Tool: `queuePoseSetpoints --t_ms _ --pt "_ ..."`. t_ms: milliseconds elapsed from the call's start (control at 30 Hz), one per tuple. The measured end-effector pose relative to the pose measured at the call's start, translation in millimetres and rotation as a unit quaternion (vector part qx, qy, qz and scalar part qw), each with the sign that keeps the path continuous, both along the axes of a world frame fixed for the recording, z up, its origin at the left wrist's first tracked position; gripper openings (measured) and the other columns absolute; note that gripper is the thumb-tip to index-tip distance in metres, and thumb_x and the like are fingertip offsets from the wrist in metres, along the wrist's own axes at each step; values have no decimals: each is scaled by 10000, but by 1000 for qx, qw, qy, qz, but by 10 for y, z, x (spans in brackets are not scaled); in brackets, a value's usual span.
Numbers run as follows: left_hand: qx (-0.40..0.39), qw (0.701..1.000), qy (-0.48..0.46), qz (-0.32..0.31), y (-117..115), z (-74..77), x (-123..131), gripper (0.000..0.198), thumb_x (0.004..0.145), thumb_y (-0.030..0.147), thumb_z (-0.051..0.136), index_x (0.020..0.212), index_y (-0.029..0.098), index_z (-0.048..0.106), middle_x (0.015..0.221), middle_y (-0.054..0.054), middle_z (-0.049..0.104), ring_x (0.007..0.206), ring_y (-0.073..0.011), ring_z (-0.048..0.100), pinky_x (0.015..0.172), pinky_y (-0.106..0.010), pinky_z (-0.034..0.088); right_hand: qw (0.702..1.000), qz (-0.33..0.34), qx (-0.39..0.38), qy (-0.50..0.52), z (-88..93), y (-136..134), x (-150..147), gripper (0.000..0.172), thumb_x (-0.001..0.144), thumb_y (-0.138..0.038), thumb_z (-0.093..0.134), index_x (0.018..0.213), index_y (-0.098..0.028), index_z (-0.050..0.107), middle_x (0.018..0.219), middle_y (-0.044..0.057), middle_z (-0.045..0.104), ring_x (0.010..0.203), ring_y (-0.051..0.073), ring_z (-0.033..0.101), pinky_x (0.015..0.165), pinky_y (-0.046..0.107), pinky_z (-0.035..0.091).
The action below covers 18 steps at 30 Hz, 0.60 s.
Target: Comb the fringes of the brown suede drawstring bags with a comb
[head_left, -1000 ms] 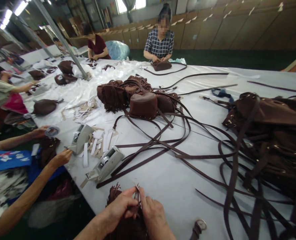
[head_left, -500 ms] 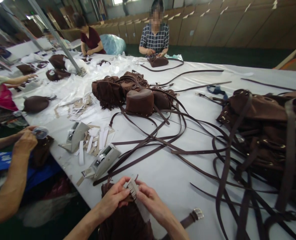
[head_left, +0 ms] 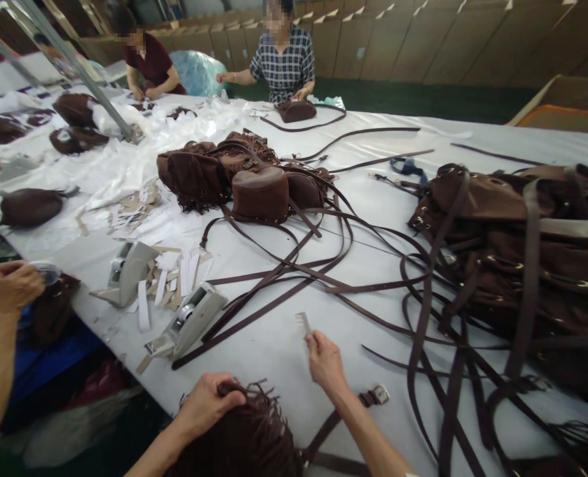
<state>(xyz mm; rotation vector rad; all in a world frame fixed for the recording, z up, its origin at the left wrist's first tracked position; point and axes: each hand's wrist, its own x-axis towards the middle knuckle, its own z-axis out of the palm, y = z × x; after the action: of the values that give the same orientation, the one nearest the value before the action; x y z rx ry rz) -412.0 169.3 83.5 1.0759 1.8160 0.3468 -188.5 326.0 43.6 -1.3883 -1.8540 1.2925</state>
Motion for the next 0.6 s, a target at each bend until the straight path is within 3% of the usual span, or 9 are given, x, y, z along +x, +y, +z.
queuePoseSetpoints --t_ms 100,233,367,467,600 --pt "4 997 -57 53 -54 -28 -120 479 838 599 487 588 192 445 583 35 345 592 -141 347 566 -258 286 998 15 57 2 98 -51 155 279 939 -328 366 782 -197 556 640 9 535 605 168 484 580 283 371" --pt "6 983 -119 140 -30 -32 -114 616 788 759 444 608 173 500 581 17 412 602 -151 384 562 -259 337 974 166 144 59 260 -654 -55 226 938 -232 404 838 -217 605 713 16 612 673 170 535 639 285 411" --pt "-11 943 -223 246 -3 73 20 725 726 845 452 721 139 618 654 -53 594 707 -226 562 664 -310 471 949 209 235 -11 171 -1057 -299 231 892 -64 384 801 -198 549 703 23 583 648 164 525 582 263 409" --pt "-18 899 -331 284 -65 204 106 726 712 829 514 839 131 667 755 -96 674 835 -287 635 795 -379 511 950 191 229 -94 20 -948 -268 234 832 -6 432 822 -204 556 725 18 601 665 169 553 604 261 432" --pt "-32 844 -407 347 -183 293 149 634 713 767 601 799 144 675 788 -107 707 900 -317 665 881 -428 509 956 114 212 -166 -84 -384 -13 280 796 29 409 724 -209 539 632 19 593 575 178 555 530 267 396"
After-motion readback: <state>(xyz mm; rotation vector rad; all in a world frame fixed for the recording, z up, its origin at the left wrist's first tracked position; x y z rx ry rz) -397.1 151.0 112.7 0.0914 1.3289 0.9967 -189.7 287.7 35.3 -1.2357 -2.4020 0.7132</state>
